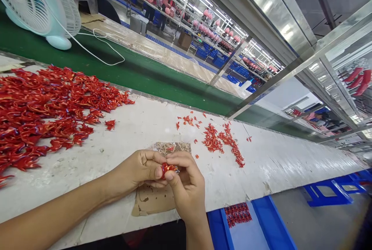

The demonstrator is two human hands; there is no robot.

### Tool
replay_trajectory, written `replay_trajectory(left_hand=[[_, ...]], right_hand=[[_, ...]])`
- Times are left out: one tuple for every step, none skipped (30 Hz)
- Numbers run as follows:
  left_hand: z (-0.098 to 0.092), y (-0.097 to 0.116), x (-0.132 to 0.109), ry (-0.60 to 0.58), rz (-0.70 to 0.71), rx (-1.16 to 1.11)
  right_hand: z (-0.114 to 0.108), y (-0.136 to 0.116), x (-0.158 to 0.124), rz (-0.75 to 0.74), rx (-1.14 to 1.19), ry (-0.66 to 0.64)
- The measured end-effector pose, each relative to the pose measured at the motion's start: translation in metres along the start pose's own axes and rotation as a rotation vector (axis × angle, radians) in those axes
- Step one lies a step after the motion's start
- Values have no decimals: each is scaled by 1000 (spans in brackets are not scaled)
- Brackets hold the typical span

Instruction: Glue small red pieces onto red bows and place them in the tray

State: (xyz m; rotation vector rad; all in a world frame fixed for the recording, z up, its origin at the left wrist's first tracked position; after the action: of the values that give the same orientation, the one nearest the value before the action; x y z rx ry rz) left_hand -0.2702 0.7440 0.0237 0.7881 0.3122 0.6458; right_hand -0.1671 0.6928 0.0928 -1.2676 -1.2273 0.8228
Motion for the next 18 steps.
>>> replay_trajectory(left_hand=[[-1,1,0,3,13,30],[-3,2,1,10,30,67],[-5,4,2,20,56,112],[-7,8,3,35,93,162],[-9,13,4,55,145,217],[-11,20,5,80,207,277],[-13,26,5,108,275,343],[-15,33,4,134,342,415],[-16,40,3,149,411,499],[-15,47,1,150,491,598],[-13,53,-2,140,577,700],[-10,59,-5,123,659,790],[-7,64,-8,93,750,881],[-1,68,-12,49,850,980],[5,72,-16,-2,949,1085],[10,74,-20,-55,1036,1197],[15,75,-23,-108,1106,1314],[19,76,-26,-154,1157,1425]], right_hand=[[-1,1,-1,12,11,5],[-1,4,-1,38,27,13],[-1,8,-2,78,51,21],[-1,12,-3,129,83,28],[0,17,-4,186,124,30],[1,21,-4,240,173,26],[3,25,-5,284,227,21],[4,27,-6,318,279,22],[6,30,-7,345,323,27],[7,31,-8,371,359,33],[8,33,-8,396,393,37],[10,35,-9,421,425,37],[13,37,-9,446,458,34],[16,39,-9,466,491,27],[19,40,-10,480,519,22],[22,41,-10,491,541,20],[25,43,-11,500,555,22],[26,43,-12,508,563,25]])
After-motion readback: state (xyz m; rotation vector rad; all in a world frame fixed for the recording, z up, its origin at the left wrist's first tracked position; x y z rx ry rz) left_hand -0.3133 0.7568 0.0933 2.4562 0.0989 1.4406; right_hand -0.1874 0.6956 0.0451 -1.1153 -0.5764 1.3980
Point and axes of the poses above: each hand's wrist, its own x-axis towards the middle knuckle, its own z-axis out of the palm, y = z × x, the point moved 7 cm from there along x, towards the middle knuckle, and after that the axes turned 12 degrees about z, right-handed, at the moved point
